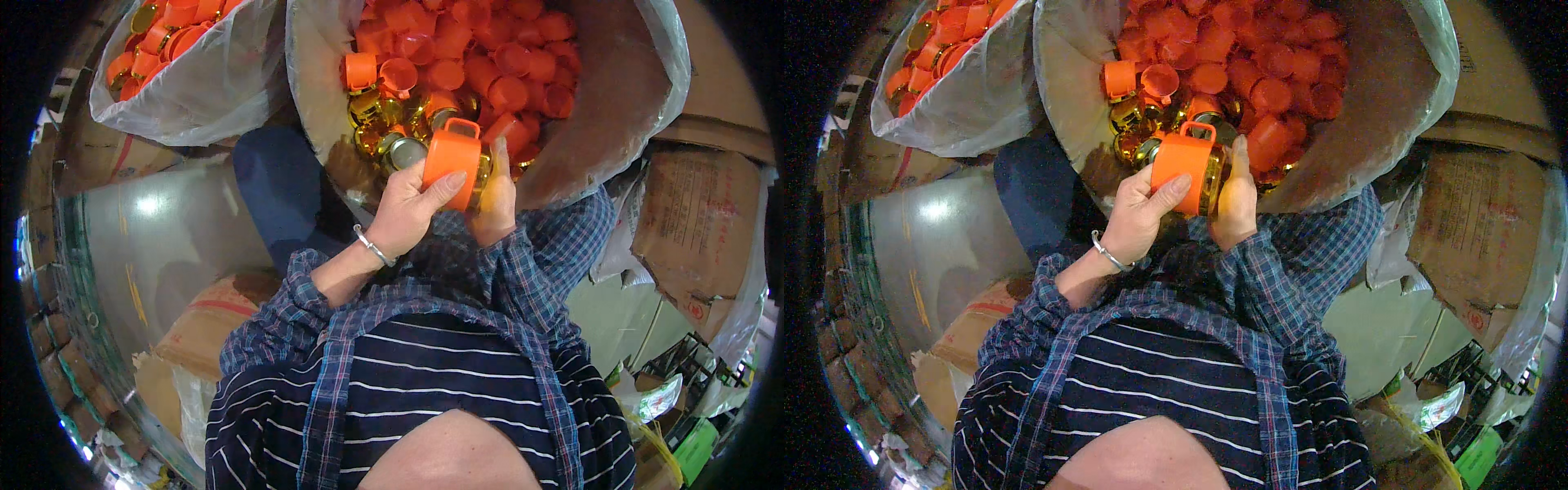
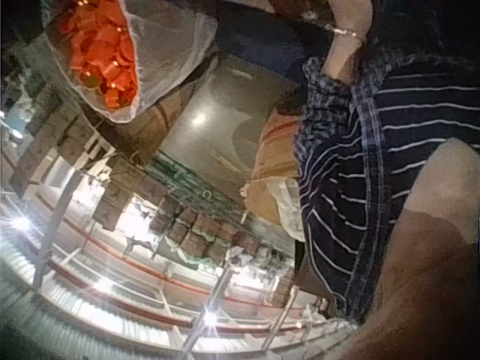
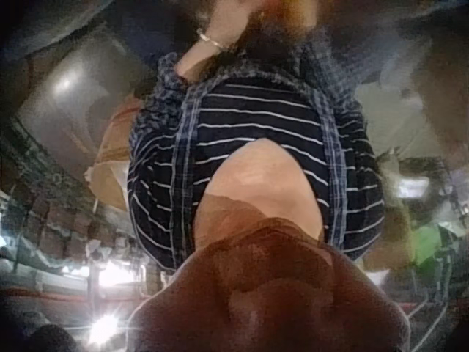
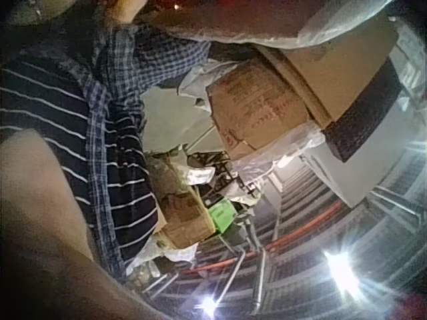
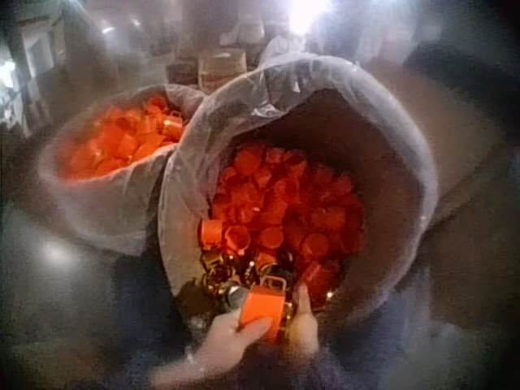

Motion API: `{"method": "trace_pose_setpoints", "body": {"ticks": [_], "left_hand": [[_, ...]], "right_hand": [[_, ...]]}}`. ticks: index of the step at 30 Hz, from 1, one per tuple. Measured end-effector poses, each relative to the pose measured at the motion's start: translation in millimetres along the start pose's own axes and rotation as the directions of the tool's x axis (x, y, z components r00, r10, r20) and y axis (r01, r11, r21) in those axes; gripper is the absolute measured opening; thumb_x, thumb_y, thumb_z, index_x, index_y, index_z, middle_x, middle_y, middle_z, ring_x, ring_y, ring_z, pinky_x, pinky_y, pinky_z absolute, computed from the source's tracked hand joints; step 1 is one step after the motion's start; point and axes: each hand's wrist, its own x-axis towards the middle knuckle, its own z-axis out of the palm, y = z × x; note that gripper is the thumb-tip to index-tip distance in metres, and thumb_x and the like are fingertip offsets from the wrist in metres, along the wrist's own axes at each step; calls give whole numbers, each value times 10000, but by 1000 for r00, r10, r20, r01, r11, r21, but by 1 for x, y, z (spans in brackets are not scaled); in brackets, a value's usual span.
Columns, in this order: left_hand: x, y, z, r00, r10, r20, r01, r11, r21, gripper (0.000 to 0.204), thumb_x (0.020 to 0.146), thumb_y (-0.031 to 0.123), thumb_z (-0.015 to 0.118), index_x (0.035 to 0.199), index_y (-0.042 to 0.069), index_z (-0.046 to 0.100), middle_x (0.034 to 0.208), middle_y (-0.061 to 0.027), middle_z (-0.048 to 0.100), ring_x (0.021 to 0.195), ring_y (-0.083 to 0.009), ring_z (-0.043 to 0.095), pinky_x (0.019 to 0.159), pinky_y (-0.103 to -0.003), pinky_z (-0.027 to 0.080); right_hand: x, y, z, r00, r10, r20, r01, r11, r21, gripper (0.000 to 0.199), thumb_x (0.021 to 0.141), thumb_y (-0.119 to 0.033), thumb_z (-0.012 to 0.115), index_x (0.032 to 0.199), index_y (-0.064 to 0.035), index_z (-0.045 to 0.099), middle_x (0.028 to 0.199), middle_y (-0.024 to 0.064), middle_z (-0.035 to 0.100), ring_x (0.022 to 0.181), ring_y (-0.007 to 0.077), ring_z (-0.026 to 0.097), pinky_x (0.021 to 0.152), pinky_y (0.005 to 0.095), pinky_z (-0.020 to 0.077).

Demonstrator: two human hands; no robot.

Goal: The person sits on the floor and repeatedly picks orange plastic cups and gold metallic discs from a large bag. They press each disc into the base of a cup and place the assembled unit into a second bag. The process continues with multiple items handled one at a time.

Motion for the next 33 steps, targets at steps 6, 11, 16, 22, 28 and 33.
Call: {"method": "trace_pose_setpoints", "body": {"ticks": [6,11,16,22,28,33], "left_hand": [[8,-11,7,976,-132,-171,78,953,-293,288,1014,207,570,1189,-15,626,1093,-40,656,972,-115,604,881,-263,488],[20,-10,-5,874,-439,-209,266,792,-550,201,1008,173,554,1112,22,637,1062,-43,652,958,-156,624,861,-291,500],[18,-16,-15,971,-212,-108,187,961,-206,274,1015,260,555,1128,18,613,1030,-129,658,933,-248,640,825,-358,508],[12,-19,-7,982,-34,-186,70,979,191,276,1003,258,554,1011,-6,634,958,-108,673,895,-262,650,805,-346,486],[22,-22,-18,996,-55,-66,55,998,-13,375,971,369,617,1096,15,604,1088,-133,633,1004,-280,623,896,-371,493],[1,-32,-19,938,249,243,-347,623,701,454,921,372,678,1113,-34,612,1029,-219,653,956,-382,635,842,-386,506]], "right_hand": [[-9,20,0,546,-745,383,692,144,-707,426,1006,-382,500,1192,-7,579,1153,148,611,1053,316,576,949,414,448],[-8,17,-15,306,-573,760,806,-270,-527,424,780,-141,713,1170,-28,593,1163,174,586,1059,383,544,949,468,428],[13,14,-9,642,-653,401,742,399,-539,271,923,-200,579,1127,-25,615,1095,139,627,1017,291,582,938,386,449],[2,35,-2,805,-557,203,529,521,-670,318,974,-239,539,1167,7,597,1159,152,601,1053,265,568,946,374,444],[20,18,-19,984,-161,75,176,947,-269,371,1025,-342,497,1188,-28,606,1126,103,655,973,229,640,882,317,504],[19,26,-18,1000,11,22,-11,1000,-9,405,1039,-386,458,1121,-21,615,1017,90,675,916,202,652,872,342,511]]}}
